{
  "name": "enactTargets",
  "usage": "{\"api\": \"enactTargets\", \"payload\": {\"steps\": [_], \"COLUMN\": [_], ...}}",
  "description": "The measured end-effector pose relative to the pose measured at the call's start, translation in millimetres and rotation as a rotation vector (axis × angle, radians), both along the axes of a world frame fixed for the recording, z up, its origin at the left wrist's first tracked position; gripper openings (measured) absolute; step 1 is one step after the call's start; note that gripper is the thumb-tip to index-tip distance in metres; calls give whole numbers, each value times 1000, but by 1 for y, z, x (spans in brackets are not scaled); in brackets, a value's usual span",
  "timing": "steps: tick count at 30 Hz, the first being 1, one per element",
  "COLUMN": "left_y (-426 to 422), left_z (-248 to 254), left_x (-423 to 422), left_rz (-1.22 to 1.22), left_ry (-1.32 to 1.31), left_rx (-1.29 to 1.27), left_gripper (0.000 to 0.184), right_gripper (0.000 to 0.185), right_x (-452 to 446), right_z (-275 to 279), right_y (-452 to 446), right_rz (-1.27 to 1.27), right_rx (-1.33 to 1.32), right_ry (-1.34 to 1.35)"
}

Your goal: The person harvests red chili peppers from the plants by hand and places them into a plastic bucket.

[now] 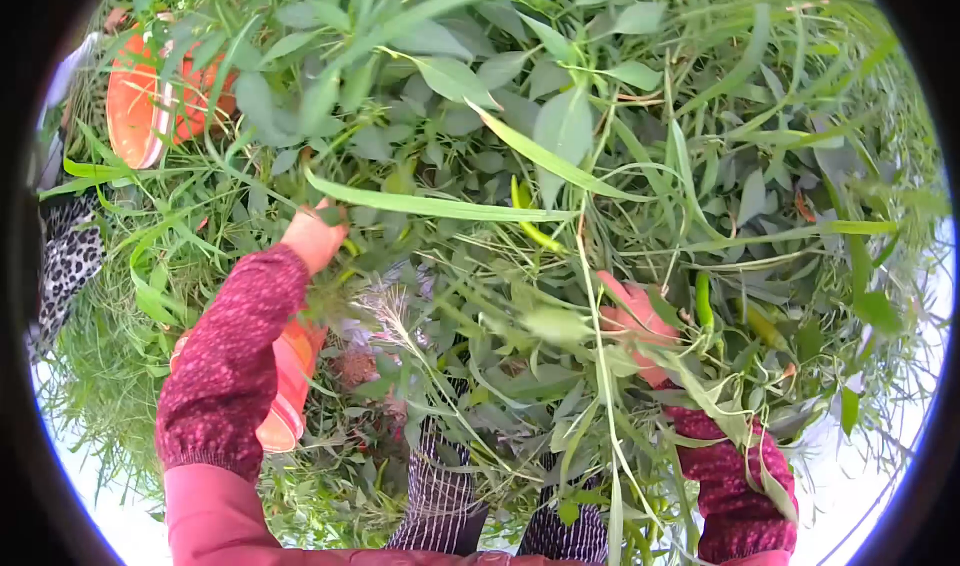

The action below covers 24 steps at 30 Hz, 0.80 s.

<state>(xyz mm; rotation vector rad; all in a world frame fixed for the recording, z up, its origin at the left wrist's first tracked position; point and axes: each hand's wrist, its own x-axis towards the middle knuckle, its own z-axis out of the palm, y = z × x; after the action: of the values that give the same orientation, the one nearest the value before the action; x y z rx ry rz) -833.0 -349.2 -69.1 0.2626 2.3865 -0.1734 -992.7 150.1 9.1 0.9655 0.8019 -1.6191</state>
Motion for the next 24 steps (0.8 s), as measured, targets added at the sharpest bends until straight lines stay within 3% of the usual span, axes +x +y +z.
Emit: {"api": "enactTargets", "payload": {"steps": [2,3,4,5,6,7,8,9,10,12,13,14,16,17,19,24], "left_y": [-37,-36,-35,-35,-38,-40,-43,-51,-62,-62,-48,-35,-26,-21,-27,-34], "left_z": [-80,-33,19,24,31,43,56,73,89,98,101,102,82,80,72,90], "left_x": [88,66,43,45,44,41,38,38,44,51,45,39,29,22,27,22], "left_rz": [-587,-242,110,222,217,141,55,110,170,82,137,192,156,163,140,184], "left_ry": [499,376,221,129,125,-73,-272,-303,-331,-289,-179,-67,-125,-204,-206,-288], "left_rx": [-514,-15,471,378,379,201,25,15,-2,-58,47,158,73,6,6,-36], "left_gripper": [21,20,19,30,30,31,32,31,31,24,21,19,16,20,21,42], "right_gripper": [38,79,72,69,67,67,49,39,39,35,32,51,46,46,45,38], "right_x": [20,18,21,19,12,6,4,7,7,6,12,30,27,19,0,8], "right_z": [-35,-31,-27,-8,6,1,-6,-7,0,18,-12,-30,-20,-16,-13,-17], "right_y": [28,42,38,18,1,3,10,16,15,0,10,2,13,13,13,9], "right_rz": [-40,-316,-344,-306,-262,-266,-133,-4,-18,-75,-345,-386,51,53,-91,-144], "right_rx": [-239,-344,-424,-337,-247,-244,-345,-439,-437,-295,-652,-663,-376,-375,-530,-360], "right_ry": [378,-117,-117,-50,18,13,186,361,360,132,-248,186,664,669,148,132]}}
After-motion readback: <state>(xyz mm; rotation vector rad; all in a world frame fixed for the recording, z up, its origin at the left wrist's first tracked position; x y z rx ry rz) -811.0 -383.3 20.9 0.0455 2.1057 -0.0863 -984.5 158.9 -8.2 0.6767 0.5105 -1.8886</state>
